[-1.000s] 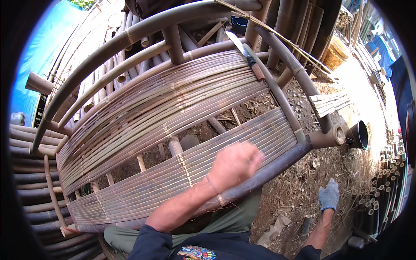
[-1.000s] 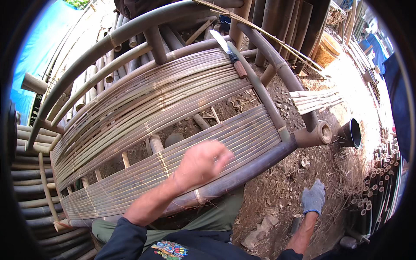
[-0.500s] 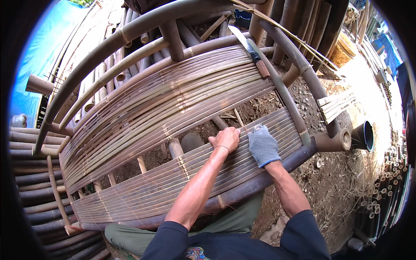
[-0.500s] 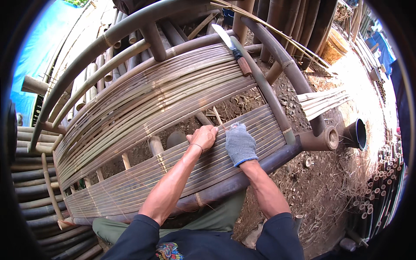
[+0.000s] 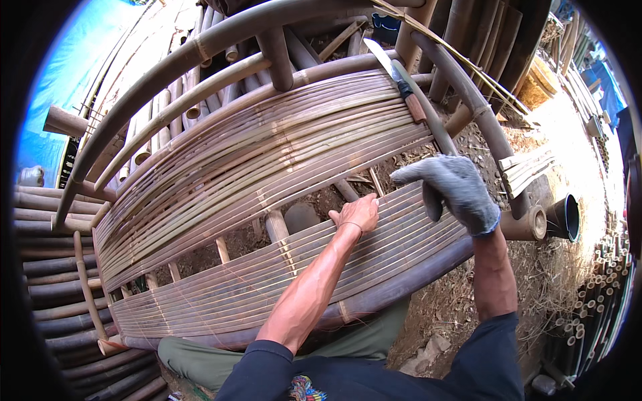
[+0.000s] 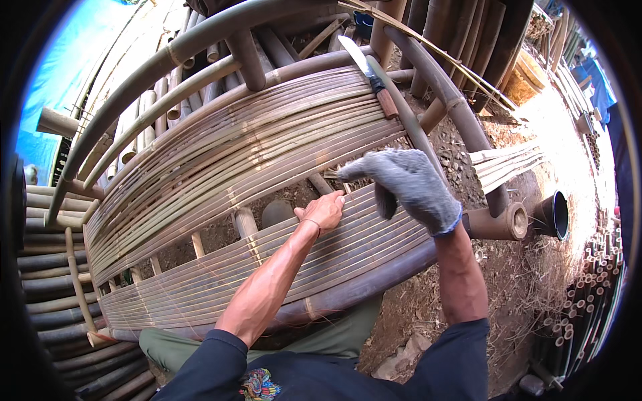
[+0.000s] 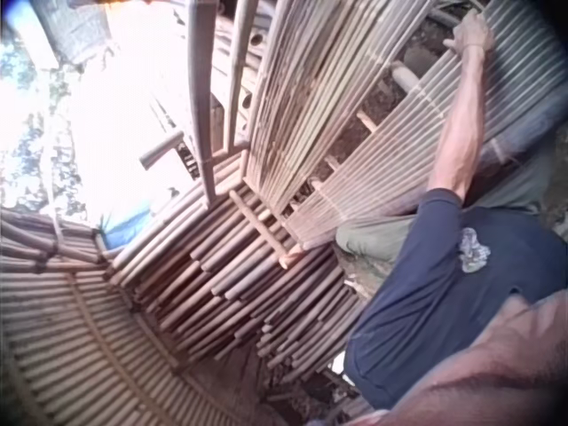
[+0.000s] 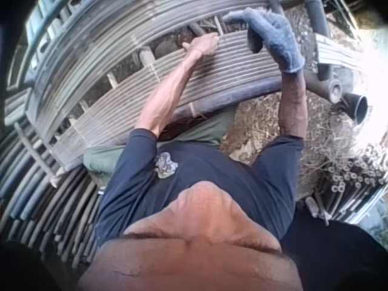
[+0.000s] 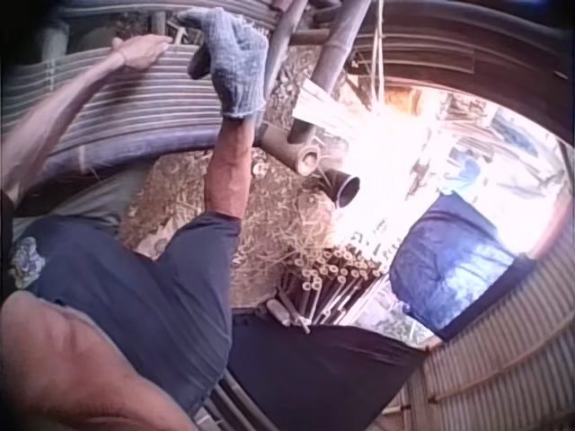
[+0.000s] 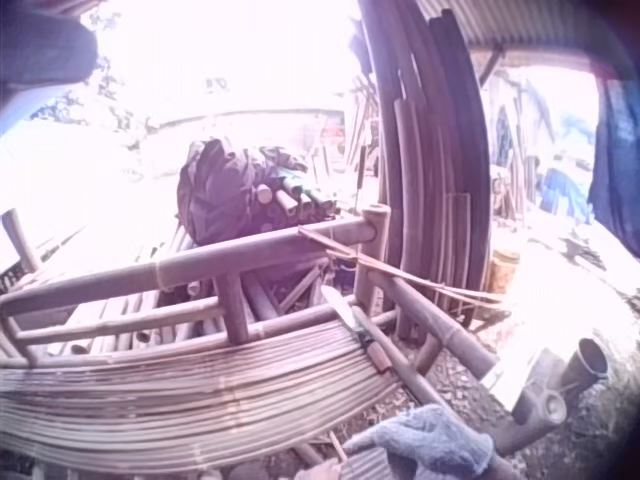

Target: The person weaves thin bamboo strips into a large circular bamboo frame using both hands. They interlace the strips through the frame's vertical supports and press them down to secure the weave.

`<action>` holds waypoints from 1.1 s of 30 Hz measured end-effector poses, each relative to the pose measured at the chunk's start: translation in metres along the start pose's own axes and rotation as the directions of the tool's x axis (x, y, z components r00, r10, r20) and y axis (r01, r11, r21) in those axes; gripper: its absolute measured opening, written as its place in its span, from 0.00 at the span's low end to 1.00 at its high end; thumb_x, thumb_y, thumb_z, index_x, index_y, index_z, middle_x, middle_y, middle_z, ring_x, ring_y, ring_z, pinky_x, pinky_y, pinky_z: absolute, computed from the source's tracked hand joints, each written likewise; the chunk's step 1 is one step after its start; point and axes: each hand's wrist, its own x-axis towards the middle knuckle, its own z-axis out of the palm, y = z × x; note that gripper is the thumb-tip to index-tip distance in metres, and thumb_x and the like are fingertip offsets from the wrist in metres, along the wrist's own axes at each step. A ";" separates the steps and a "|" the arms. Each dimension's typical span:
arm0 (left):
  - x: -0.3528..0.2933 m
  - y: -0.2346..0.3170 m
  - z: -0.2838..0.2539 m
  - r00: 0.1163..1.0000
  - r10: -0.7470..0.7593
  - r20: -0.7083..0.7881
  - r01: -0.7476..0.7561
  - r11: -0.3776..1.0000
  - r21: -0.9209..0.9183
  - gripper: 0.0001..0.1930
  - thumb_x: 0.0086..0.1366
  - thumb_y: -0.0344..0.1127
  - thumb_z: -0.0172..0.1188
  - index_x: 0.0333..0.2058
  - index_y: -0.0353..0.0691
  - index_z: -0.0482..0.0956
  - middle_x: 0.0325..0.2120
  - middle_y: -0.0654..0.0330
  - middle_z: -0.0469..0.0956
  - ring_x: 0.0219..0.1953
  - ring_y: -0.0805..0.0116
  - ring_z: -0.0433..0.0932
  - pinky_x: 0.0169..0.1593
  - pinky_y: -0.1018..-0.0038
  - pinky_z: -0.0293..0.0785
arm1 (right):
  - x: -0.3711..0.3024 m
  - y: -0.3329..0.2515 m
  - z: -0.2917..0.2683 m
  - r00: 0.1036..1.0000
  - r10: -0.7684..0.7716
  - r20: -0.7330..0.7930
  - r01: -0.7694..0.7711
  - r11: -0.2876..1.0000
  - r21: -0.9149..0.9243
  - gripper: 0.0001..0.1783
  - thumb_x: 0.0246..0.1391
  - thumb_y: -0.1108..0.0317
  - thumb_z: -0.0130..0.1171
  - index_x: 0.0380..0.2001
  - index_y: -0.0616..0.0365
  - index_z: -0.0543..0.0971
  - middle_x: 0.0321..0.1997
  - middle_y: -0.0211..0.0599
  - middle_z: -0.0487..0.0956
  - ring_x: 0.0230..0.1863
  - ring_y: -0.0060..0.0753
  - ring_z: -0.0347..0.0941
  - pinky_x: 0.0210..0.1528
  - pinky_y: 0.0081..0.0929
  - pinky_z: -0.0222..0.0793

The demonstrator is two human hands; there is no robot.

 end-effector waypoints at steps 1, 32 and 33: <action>-0.004 0.010 -0.002 0.999 0.011 0.049 -0.011 1.000 -0.005 0.23 0.74 0.51 0.38 0.60 0.55 0.71 0.58 0.54 0.74 0.61 0.46 0.70 0.63 0.40 0.55 | 0.011 0.047 0.013 0.903 -0.333 -0.271 0.194 0.879 -0.434 0.23 0.68 0.57 0.45 0.30 0.61 0.83 0.26 0.48 0.83 0.19 0.40 0.79 0.28 0.36 0.78; -0.104 -0.234 -0.106 0.633 0.476 -0.611 0.017 0.780 0.626 0.16 0.57 0.34 0.67 0.42 0.41 0.72 0.38 0.56 0.70 0.44 0.55 0.71 0.46 0.61 0.70 | 0.080 0.176 0.071 0.607 -0.610 -0.509 -0.007 0.637 -0.771 0.09 0.56 0.65 0.58 0.35 0.59 0.81 0.41 0.46 0.80 0.48 0.53 0.75 0.56 0.46 0.69; -0.107 -0.243 -0.112 0.628 0.468 -0.621 0.038 0.779 0.626 0.15 0.58 0.33 0.66 0.42 0.41 0.73 0.38 0.55 0.71 0.43 0.54 0.71 0.46 0.61 0.70 | 0.092 0.181 0.074 0.581 -0.637 -0.506 0.004 0.624 -0.781 0.08 0.55 0.66 0.58 0.33 0.59 0.81 0.40 0.46 0.80 0.47 0.53 0.75 0.57 0.46 0.69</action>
